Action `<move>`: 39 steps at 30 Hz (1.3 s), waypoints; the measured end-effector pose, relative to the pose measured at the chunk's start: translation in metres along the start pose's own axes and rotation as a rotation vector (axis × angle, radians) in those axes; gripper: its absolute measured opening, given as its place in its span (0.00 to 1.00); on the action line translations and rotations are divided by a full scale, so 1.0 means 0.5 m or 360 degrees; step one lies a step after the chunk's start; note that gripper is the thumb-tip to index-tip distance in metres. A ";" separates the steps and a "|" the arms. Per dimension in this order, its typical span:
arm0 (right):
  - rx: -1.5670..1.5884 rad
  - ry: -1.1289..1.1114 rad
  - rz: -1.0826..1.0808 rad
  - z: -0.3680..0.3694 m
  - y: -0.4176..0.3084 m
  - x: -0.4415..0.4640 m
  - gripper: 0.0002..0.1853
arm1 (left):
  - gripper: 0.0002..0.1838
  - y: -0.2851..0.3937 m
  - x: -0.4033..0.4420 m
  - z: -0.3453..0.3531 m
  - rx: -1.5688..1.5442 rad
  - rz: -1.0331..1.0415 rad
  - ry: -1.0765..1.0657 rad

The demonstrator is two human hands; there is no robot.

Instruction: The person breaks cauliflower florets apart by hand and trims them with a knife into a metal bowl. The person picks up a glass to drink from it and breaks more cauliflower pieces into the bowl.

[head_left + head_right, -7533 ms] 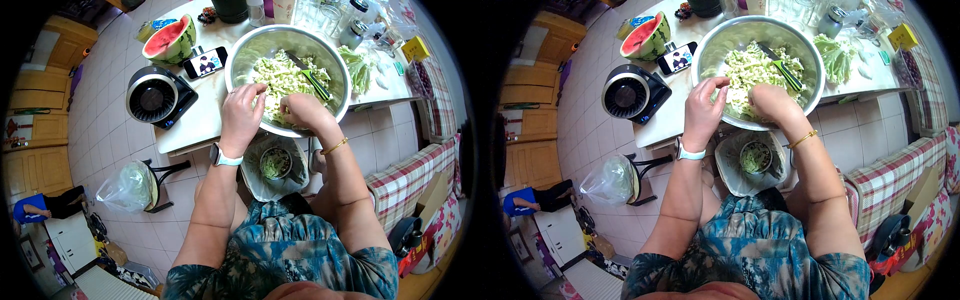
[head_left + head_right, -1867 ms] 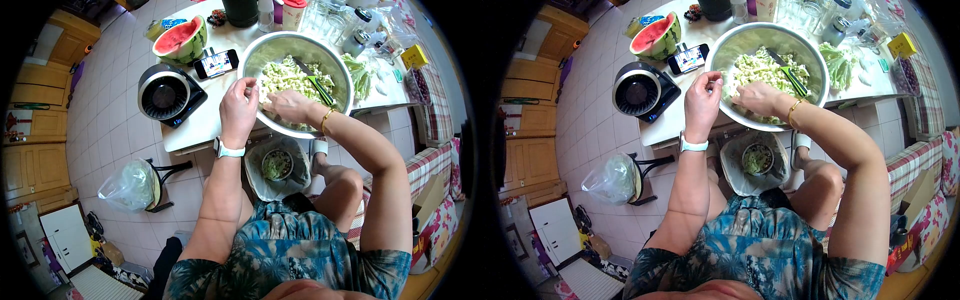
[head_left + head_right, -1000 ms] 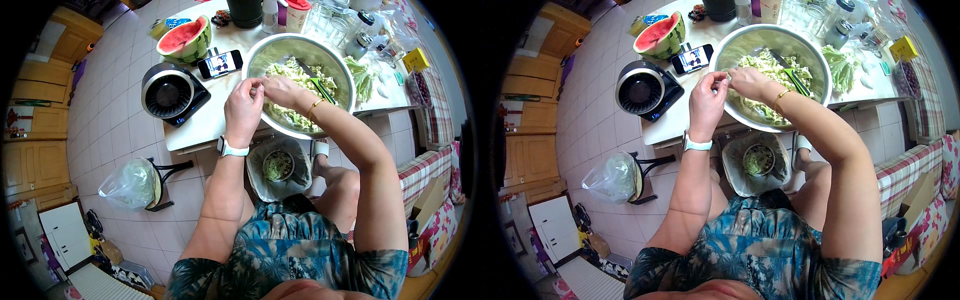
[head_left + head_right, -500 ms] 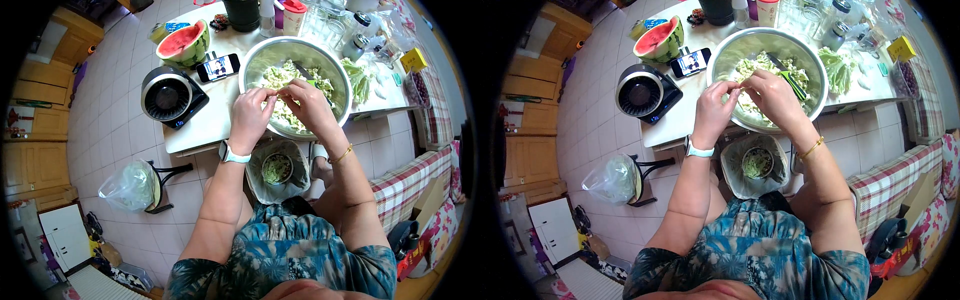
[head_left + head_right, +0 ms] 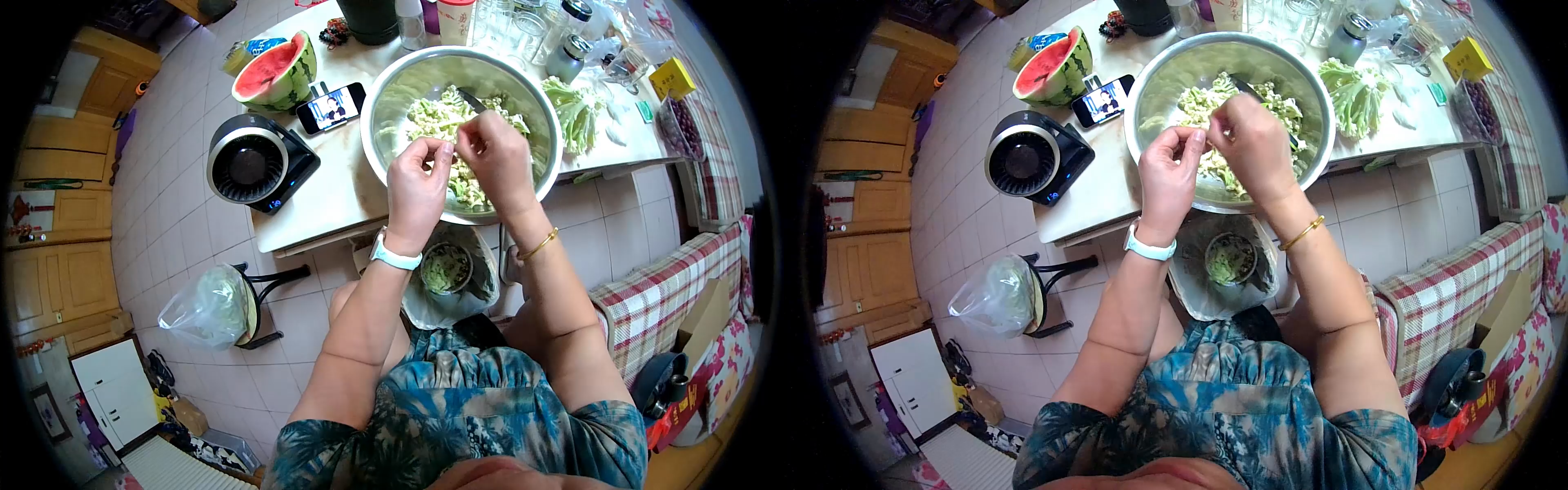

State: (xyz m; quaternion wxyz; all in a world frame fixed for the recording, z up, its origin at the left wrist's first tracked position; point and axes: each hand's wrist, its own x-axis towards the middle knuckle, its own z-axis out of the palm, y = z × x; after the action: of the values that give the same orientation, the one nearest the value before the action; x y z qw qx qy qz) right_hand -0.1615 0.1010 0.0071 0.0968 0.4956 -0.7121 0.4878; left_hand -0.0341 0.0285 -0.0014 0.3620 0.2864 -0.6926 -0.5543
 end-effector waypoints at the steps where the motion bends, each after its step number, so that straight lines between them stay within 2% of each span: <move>1: 0.0085 0.0014 0.0139 -0.013 0.005 0.006 0.07 | 0.08 0.004 -0.001 -0.001 0.0002 -0.0007 0.0000; 3: 0.0401 -0.0127 0.0395 -0.058 0.022 0.030 0.08 | 0.09 0.011 0.016 -0.011 -0.0085 0.0154 0.0035; 5: 0.1064 -0.0404 0.0694 -0.128 -0.014 0.056 0.08 | 0.09 0.015 0.028 -0.038 0.0089 0.0120 0.0012; 6: 0.1319 -0.0475 0.0664 -0.153 -0.024 0.059 0.08 | 0.08 0.011 0.032 -0.047 0.0271 0.0192 -0.0075; 7: 0.1319 -0.0477 0.0665 -0.175 -0.035 0.062 0.08 | 0.07 0.010 0.034 -0.053 0.0453 0.0264 -0.0162; 9: 0.1527 -0.0874 0.0575 -0.213 -0.056 0.064 0.08 | 0.07 0.013 0.028 -0.052 0.0625 0.0274 -0.0272; 10: 0.1537 -0.0975 0.0473 -0.224 -0.063 0.059 0.08 | 0.07 0.014 0.024 -0.047 0.0678 0.0321 -0.0348; 11: 0.1330 -0.1071 0.0005 -0.225 -0.048 0.064 0.10 | 0.07 0.014 0.020 -0.042 0.0731 0.0368 -0.0424; 13: 0.1484 -0.1474 0.0031 -0.239 -0.053 0.074 0.11 | 0.06 0.002 0.017 -0.034 0.0764 0.0412 -0.0457; 15: 0.1004 -0.1145 0.0075 -0.224 -0.048 0.063 0.10 | 0.06 -0.004 0.015 -0.030 0.0654 0.0351 -0.0405; 16: 0.0895 -0.1061 0.0411 -0.212 -0.054 0.066 0.09 | 0.06 -0.005 0.017 -0.030 0.0654 0.0351 -0.0405; 17: 0.0758 -0.0949 0.0457 -0.191 -0.040 0.062 0.12 | 0.07 -0.008 0.020 -0.030 0.0449 0.0165 -0.0388; 18: 0.0579 -0.0829 0.0340 -0.169 -0.030 0.055 0.12 | 0.09 -0.010 0.023 -0.030 0.0244 -0.0023 -0.0369; 19: 0.0401 -0.0708 0.0224 -0.147 -0.024 0.048 0.13 | 0.09 -0.008 0.025 -0.031 0.0243 -0.0024 -0.0370; 21: 0.0306 -0.0840 0.0163 -0.118 -0.018 0.039 0.13 | 0.17 -0.003 0.029 -0.034 -0.0295 -0.0206 -0.0412; 25: 0.0169 -0.0735 -0.0072 -0.086 -0.029 0.030 0.09 | 0.18 -0.017 0.030 -0.040 -0.0512 -0.0223 -0.0505; 29: 0.0286 -0.0708 0.0173 -0.086 -0.007 0.033 0.08 | 0.18 -0.016 0.028 -0.048 -0.0540 -0.0273 -0.0547; 31: 0.0024 -0.0599 0.0207 -0.086 0.012 0.038 0.08 | 0.18 -0.018 0.028 -0.050 -0.0105 0.0017 -0.0285; 33: -0.0124 -0.0485 0.0204 -0.078 0.038 0.027 0.07 | 0.15 -0.011 0.029 -0.066 0.0059 0.0070 -0.0171; 35: -0.0482 -0.0248 0.0099 -0.067 0.047 0.018 0.06 | 0.11 0.001 0.027 -0.079 0.0287 0.0173 0.0013; 37: -0.0425 -0.0443 0.0124 -0.049 0.046 0.007 0.05 | 0.09 -0.002 0.028 -0.084 0.0224 0.0167 0.0072; 39: -0.0234 -0.0798 0.0097 -0.024 0.034 -0.002 0.04 | 0.09 -0.004 0.029 -0.093 0.0210 0.0145 0.0069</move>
State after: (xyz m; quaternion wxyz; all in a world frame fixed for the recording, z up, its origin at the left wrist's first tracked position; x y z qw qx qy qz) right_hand -0.1790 0.1118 0.0024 -0.0616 0.5710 -0.7619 0.2994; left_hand -0.0045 -0.0095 0.0053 0.3820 0.2897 -0.7320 -0.4841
